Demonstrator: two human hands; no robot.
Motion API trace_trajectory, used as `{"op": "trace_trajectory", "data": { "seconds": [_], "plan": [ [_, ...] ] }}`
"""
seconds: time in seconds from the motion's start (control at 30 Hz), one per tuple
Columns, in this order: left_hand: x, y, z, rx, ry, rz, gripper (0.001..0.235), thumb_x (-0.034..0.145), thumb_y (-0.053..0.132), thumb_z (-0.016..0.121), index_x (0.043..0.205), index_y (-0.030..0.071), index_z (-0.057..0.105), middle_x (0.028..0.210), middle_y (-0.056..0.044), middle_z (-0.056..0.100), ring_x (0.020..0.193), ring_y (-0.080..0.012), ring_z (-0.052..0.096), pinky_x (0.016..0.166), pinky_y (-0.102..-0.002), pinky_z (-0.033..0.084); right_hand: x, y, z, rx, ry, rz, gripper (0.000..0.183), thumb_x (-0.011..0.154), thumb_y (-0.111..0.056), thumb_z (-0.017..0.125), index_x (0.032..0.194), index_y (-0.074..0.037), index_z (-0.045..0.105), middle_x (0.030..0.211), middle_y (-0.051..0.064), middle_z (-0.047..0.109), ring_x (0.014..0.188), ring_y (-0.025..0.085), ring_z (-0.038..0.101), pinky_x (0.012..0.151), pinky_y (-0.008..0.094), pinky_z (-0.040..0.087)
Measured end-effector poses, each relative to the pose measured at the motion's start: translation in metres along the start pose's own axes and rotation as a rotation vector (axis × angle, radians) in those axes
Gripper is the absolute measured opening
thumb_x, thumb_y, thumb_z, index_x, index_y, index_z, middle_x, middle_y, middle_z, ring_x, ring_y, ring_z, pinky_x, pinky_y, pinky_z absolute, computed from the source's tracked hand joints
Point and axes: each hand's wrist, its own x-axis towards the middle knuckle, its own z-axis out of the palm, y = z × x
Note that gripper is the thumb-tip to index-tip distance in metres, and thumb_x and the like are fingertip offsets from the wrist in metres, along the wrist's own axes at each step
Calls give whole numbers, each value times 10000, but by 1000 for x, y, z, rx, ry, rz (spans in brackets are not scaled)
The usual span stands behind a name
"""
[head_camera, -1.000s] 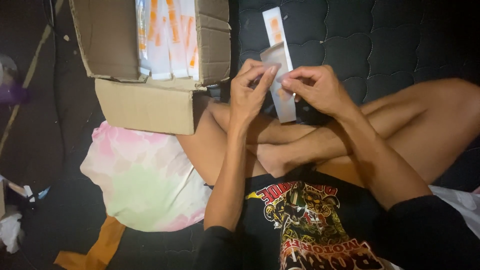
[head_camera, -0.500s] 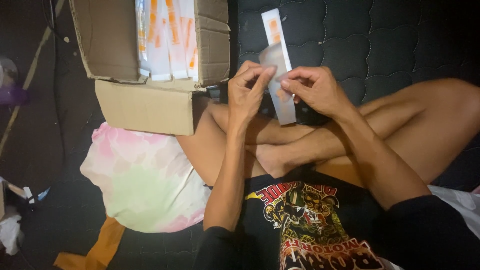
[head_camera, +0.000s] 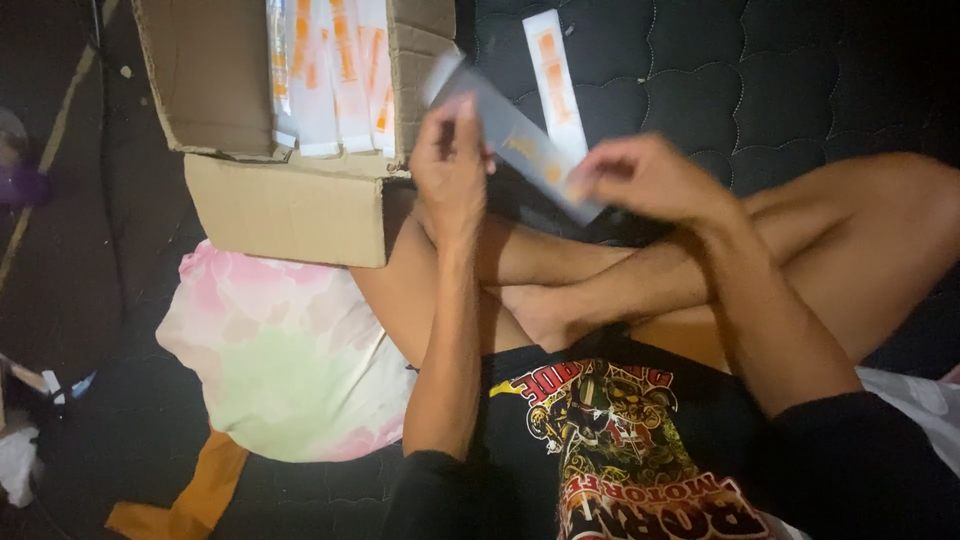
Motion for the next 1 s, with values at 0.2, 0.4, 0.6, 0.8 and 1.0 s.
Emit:
{"op": "trace_trajectory", "data": {
  "seconds": [0.2, 0.4, 0.6, 0.8, 1.0],
  "plan": [
    [-30, -1, -22, 3, -176, -65, 141, 960, 135, 694, 1037, 42, 622, 869, -175, 761, 687, -209, 782, 606, -287, 686, 9, -18, -24, 847, 639, -16, 402, 858, -147, 772, 1229, -167, 617, 1042, 44, 678, 858, 173, 707, 593, 223, 593],
    [-49, -37, 12, -306, -117, -90, 179, 979, 158, 682, 1000, 36, 552, 919, -258, 713, 851, -346, 785, 718, -358, 682, 23, -11, 24, 831, 458, -81, 472, 936, -284, 720, 1339, -89, 571, 1143, 110, 749, 955, 193, 760, 773, 279, 657],
    [-73, -49, 21, -185, -363, -268, 147, 966, 186, 700, 914, 75, 619, 924, -145, 756, 833, -125, 727, 730, -260, 643, 37, -13, 9, 406, 566, -142, 270, 1024, -172, 683, 1270, -103, 593, 969, 73, 757, 708, 101, 695, 592, 204, 548],
    [-40, -24, 10, 388, -422, -188, 477, 993, 535, 444, 912, 148, 710, 884, 2, 707, 842, -135, 624, 785, -290, 468, 61, 13, -17, 208, 482, -172, 203, 1048, -136, 694, 1226, -61, 635, 781, -13, 647, 638, 57, 609, 573, 203, 534],
    [9, -128, 24, 498, -334, 33, 484, 1032, 315, 472, 1390, 13, 599, 1238, -170, 653, 1137, -263, 672, 995, -346, 513, 90, 61, -12, 6, 461, 30, 212, 963, -223, 720, 1154, -132, 720, 809, -33, 679, 604, 62, 543, 558, 246, 456]
  ]
}}
